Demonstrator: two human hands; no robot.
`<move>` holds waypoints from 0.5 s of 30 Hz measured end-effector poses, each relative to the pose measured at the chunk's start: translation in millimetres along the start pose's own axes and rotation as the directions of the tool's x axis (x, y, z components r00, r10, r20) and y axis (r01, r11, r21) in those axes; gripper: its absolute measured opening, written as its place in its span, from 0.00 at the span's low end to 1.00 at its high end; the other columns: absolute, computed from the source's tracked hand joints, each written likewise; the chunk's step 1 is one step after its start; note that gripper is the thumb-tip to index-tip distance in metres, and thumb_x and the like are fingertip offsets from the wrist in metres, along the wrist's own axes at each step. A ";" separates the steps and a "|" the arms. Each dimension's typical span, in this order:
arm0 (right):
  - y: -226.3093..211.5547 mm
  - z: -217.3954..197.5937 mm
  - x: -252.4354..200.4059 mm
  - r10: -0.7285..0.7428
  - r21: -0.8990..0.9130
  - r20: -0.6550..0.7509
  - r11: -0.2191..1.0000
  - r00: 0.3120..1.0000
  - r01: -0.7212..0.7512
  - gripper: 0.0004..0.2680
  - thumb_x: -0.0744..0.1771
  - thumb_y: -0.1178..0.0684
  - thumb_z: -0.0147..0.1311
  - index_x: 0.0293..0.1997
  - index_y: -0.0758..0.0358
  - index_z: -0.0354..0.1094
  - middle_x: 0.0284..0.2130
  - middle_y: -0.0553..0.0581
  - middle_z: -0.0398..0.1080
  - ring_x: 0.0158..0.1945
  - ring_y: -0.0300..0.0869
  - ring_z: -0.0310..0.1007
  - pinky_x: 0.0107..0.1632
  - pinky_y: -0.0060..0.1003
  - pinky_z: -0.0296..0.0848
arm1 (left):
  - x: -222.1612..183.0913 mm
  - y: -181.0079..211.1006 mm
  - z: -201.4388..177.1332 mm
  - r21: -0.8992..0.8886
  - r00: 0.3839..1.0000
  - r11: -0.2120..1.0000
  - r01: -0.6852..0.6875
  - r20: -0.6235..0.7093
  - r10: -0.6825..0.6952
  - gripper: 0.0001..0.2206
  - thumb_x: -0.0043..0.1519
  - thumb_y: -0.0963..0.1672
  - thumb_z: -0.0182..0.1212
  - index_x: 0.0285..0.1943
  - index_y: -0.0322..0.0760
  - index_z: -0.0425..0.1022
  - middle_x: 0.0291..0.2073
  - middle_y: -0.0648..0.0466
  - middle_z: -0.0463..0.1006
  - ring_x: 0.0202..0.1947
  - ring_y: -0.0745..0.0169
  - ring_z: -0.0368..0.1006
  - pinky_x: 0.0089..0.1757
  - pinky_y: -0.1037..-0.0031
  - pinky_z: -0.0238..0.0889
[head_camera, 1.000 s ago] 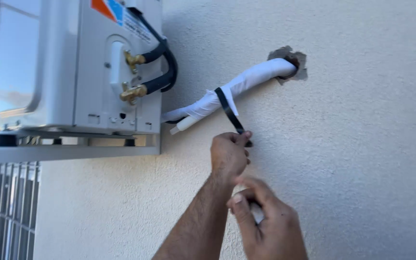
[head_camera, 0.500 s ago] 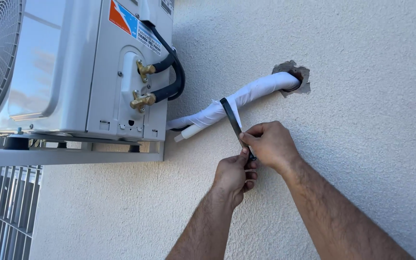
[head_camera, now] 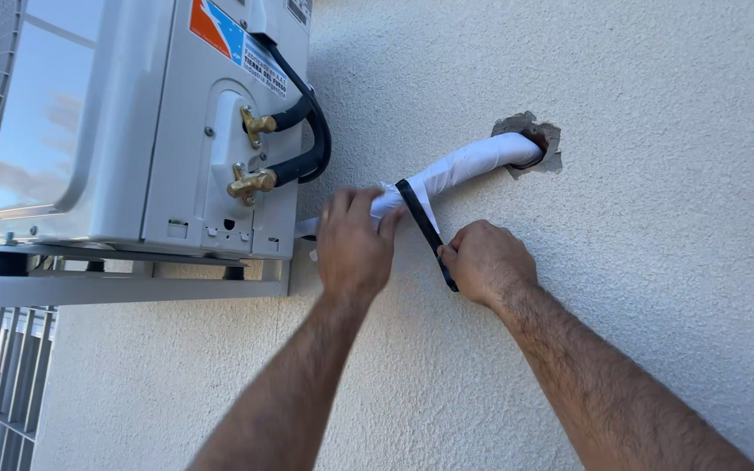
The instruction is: The person wraps the insulated refrigerant line bundle of an outdoor air conditioning condenser with white tape by hand, working from the wall hole toward the unit, then fastens a black strap around the wrapped bundle. They pick up a tape roll from a wooden plank stack and place pliers on top of the condenser.
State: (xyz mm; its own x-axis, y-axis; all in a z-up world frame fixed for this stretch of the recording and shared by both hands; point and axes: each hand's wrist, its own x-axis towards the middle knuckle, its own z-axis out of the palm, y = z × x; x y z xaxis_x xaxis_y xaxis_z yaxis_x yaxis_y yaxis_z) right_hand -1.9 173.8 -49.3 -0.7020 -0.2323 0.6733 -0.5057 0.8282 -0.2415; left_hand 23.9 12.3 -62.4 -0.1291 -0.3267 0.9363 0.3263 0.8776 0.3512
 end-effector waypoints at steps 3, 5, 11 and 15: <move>-3.3 -2.9 -0.8 0.016 -0.029 0.006 0.999 1.000 -0.016 0.13 0.72 0.40 0.46 0.53 0.54 0.76 0.43 0.55 0.78 0.52 0.41 0.79 0.59 0.44 0.76 | 44.3 15.7 -2.8 0.238 0.914 0.890 -0.389 -0.024 0.405 0.24 0.60 0.53 0.65 0.61 0.37 0.74 0.56 0.44 0.73 0.58 0.49 0.67 0.55 0.54 0.63; -4.6 -2.8 0.3 0.025 -0.038 0.007 0.999 1.000 -0.024 0.13 0.72 0.41 0.48 0.54 0.54 0.75 0.45 0.55 0.77 0.54 0.41 0.77 0.60 0.45 0.75 | 60.5 27.4 -3.6 0.332 0.871 0.830 -0.449 0.369 0.324 0.27 0.59 0.54 0.66 0.66 0.45 0.71 0.61 0.54 0.73 0.61 0.57 0.66 0.61 0.54 0.56; -13.6 -12.8 0.6 0.070 -0.101 -0.034 0.992 0.997 -0.073 0.15 0.71 0.41 0.51 0.56 0.61 0.71 0.49 0.61 0.75 0.58 0.46 0.75 0.62 0.46 0.74 | 68.5 30.8 2.5 0.290 0.871 0.903 -0.317 0.465 0.157 0.21 0.62 0.51 0.65 0.63 0.46 0.74 0.52 0.53 0.80 0.56 0.59 0.75 0.59 0.61 0.67; -16.6 -15.3 10.8 0.055 -0.123 -0.070 0.990 0.996 -0.063 0.14 0.70 0.43 0.54 0.57 0.61 0.71 0.52 0.61 0.74 0.60 0.47 0.73 0.63 0.47 0.72 | 73.4 28.3 5.0 0.260 0.867 0.905 -0.337 0.460 0.190 0.22 0.58 0.51 0.69 0.60 0.46 0.75 0.51 0.53 0.81 0.56 0.59 0.76 0.59 0.62 0.67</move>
State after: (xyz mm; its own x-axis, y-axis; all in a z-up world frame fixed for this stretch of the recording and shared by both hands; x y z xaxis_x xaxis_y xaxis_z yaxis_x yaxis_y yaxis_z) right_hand 6.6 165.3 -27.3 -0.6921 -0.1501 0.7060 -0.3945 0.8978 -0.1959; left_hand 18.9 14.9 16.2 -0.4805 0.0452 0.8758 0.0950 0.9955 0.0007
